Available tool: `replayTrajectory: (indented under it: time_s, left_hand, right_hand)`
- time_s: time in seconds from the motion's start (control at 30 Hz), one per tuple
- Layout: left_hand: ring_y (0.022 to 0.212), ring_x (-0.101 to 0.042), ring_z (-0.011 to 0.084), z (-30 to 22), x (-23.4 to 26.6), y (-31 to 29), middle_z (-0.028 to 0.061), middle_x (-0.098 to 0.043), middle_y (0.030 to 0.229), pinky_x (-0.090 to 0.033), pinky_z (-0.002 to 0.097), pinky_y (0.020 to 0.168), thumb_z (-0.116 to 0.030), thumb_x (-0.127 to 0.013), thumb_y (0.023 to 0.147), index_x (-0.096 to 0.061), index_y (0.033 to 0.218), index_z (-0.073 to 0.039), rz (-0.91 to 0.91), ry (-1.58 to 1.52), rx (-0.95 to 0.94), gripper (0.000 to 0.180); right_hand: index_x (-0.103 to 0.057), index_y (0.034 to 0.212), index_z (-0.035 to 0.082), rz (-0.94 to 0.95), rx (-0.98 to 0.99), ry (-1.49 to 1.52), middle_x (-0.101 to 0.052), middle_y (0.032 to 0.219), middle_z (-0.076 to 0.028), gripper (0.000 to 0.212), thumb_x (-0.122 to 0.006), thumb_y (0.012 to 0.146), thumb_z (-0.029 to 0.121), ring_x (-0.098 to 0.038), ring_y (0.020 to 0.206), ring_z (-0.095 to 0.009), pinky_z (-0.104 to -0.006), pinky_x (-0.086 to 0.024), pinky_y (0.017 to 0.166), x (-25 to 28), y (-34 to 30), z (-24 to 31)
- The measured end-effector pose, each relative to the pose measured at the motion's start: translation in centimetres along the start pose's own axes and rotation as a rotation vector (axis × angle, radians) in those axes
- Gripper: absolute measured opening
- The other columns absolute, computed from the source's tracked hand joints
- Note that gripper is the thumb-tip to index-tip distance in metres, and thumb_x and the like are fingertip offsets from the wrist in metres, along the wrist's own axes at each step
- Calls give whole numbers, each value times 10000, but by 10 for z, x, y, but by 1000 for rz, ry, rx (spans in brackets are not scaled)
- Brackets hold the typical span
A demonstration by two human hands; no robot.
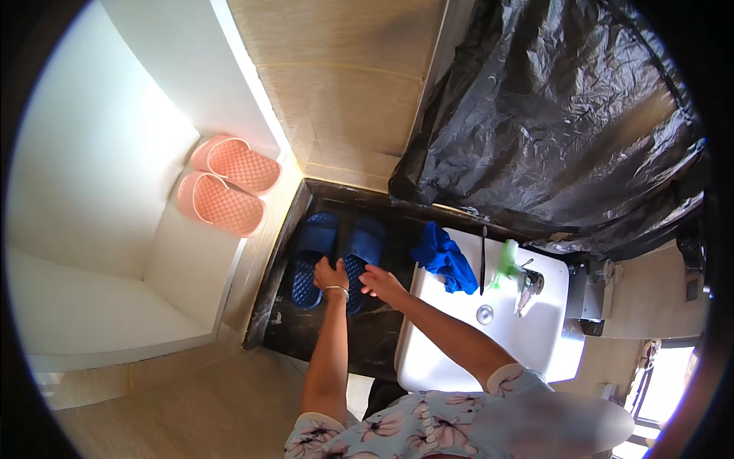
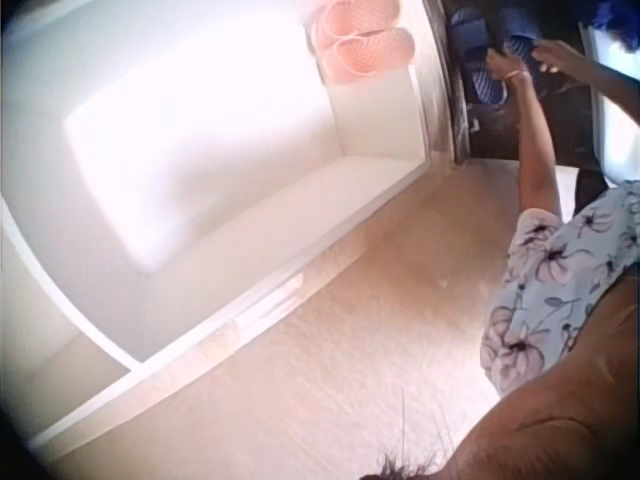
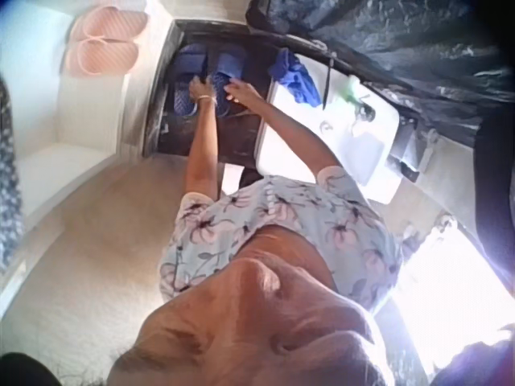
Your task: The person folds several towels and places them on a windowsill. They then wash their hands at the sink, dry them with a blue cloth, and wipe the countertop. Finally, they arrange a pair of pink slippers and a pair of blue slippers on the floor.
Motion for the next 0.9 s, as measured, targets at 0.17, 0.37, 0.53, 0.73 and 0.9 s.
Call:
replayTrajectory:
  time_s: [0.17,0.37,0.53,0.73,0.9]
  left_hand:
    - [1006,-689,405,8,-8,4,191,-734,1000,-519,473,918,-480,-746,928,-744,1069,-20,-88,-301,102,480]
    - [885,-658,205,50,-47,58,49,-726,925,-498,355,837,-334,-727,972,-737,1021,-37,80,-915,316,302]
    - [826,-553,105,38,-20,14,-50,-647,951,-429,311,752,-224,-688,974,-678,1055,-124,95,-1379,376,129]
    - [894,-631,112,-21,78,-81,-65,-695,1066,-478,276,760,-154,-616,911,-669,1167,-168,44,-1810,310,261]
    - [1004,-711,174,-20,83,-130,2,-735,1139,-571,311,827,-138,-606,901,-669,1187,-124,83,-1944,313,293]
  right_hand:
    - [-592,1379,28,-175,-309,621,-685,1265,-102,727,-747,925,574,-665,1113,-229,-363,-507,857,-35,36,-16]
    - [-599,1319,132,-269,-331,993,-664,1283,-71,597,-735,921,555,-620,1149,-280,-412,-454,899,-49,80,-28]
    - [-615,1275,186,-59,-175,1131,-649,1295,-76,423,-697,948,444,-581,1264,-339,-475,-396,1053,-22,54,-8]
    - [-648,1287,127,204,-95,1237,-676,1337,-125,521,-618,835,386,-593,1273,-376,-542,-394,1141,1,-39,28]
    - [-710,1170,131,269,-122,1206,-734,1216,-109,477,-616,775,381,-653,1164,-378,-533,-477,1063,9,-51,13]
Point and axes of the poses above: each hand's wrist, its own y-axis towards the middle knuckle, its own x-axis out of the back of the hand, z = x × y, the point moved 5 cm from there along y, towards the middle knuckle
